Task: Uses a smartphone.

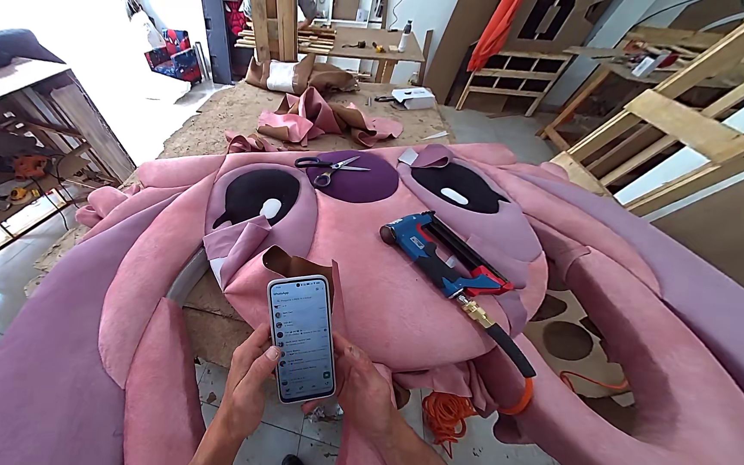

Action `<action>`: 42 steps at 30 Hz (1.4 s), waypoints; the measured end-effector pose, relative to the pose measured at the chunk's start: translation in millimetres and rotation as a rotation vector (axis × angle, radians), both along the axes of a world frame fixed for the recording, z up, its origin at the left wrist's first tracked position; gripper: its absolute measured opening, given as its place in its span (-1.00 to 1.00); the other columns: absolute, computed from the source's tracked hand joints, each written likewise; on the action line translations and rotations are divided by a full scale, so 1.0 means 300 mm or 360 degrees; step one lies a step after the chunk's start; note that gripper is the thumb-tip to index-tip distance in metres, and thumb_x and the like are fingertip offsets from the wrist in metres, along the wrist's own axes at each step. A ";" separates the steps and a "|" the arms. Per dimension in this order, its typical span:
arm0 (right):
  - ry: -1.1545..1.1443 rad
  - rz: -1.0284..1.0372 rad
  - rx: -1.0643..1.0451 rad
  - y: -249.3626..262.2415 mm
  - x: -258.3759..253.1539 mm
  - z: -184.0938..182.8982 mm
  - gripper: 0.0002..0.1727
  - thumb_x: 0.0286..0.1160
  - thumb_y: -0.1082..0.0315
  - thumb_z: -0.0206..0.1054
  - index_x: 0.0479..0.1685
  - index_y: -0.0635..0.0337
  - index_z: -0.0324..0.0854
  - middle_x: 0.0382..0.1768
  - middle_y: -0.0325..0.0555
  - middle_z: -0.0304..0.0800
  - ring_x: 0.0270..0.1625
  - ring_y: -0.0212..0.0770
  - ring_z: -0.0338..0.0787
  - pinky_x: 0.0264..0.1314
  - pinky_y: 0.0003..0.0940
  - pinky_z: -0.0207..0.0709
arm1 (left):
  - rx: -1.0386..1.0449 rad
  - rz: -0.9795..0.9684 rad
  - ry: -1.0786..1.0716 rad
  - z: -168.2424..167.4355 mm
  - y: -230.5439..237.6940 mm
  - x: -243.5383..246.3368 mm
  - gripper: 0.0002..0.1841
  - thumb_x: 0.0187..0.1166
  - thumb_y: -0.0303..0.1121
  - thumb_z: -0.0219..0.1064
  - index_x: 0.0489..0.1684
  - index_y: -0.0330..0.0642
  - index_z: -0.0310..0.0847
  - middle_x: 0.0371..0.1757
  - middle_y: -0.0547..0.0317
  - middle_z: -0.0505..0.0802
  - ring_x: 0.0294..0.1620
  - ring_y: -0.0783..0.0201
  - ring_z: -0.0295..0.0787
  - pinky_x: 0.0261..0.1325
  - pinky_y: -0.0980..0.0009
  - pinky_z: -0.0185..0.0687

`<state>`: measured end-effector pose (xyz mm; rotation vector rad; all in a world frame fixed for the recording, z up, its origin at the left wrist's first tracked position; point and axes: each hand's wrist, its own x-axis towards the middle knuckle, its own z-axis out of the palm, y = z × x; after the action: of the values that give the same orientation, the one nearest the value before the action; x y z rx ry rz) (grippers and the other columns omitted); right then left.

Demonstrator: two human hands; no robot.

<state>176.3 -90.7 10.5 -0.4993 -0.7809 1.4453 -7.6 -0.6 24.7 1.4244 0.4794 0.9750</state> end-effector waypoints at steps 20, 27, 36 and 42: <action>0.0031 0.0009 0.0023 0.010 -0.006 0.000 -0.22 0.64 -0.32 0.13 0.59 0.11 0.45 0.33 0.18 0.75 0.18 0.11 0.88 -0.24 -0.01 0.86 | 0.0064 0.0071 0.0063 0.032 -0.005 0.013 -0.63 0.68 -0.33 0.15 0.29 -0.41 0.56 0.00 0.06 0.94 -0.03 0.25 0.93 0.04 0.28 0.88; -0.0046 0.0004 -0.0308 0.009 -0.016 0.044 -0.32 0.75 -0.20 -0.04 0.47 0.20 0.49 0.20 0.14 0.83 0.10 0.10 0.91 -0.27 0.04 0.85 | 0.0125 0.0416 0.0147 0.031 -0.069 0.045 -0.26 0.72 0.20 0.09 0.36 -0.45 0.48 0.04 0.10 0.89 0.05 0.35 0.87 0.16 0.30 0.84; -0.0120 0.0068 -0.0604 -0.062 -0.007 0.125 -0.37 0.90 0.03 -0.44 0.47 0.14 0.47 0.14 0.04 0.87 0.07 0.02 0.92 -0.39 -0.05 0.84 | 0.0125 0.0586 -0.0097 -0.059 -0.198 0.099 -0.17 0.79 0.27 -0.14 0.61 -0.43 0.29 0.38 -0.02 0.76 0.37 0.30 0.72 0.46 0.29 0.64; -0.0100 0.0174 -0.0483 -0.188 -0.028 0.208 -0.53 0.85 0.00 -0.14 0.33 0.07 0.52 0.08 -0.05 0.92 0.09 -0.04 0.93 -0.13 0.02 0.87 | 0.0135 0.0714 -0.0067 0.093 -0.364 0.075 -0.08 0.74 0.34 -0.19 0.54 -0.53 0.26 0.23 0.04 0.81 0.23 0.39 0.79 0.36 0.30 0.74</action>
<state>167.8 -147.0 73.0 -0.7453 -0.6480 1.6674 14.9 -109.7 52.5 1.3962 0.7533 1.3937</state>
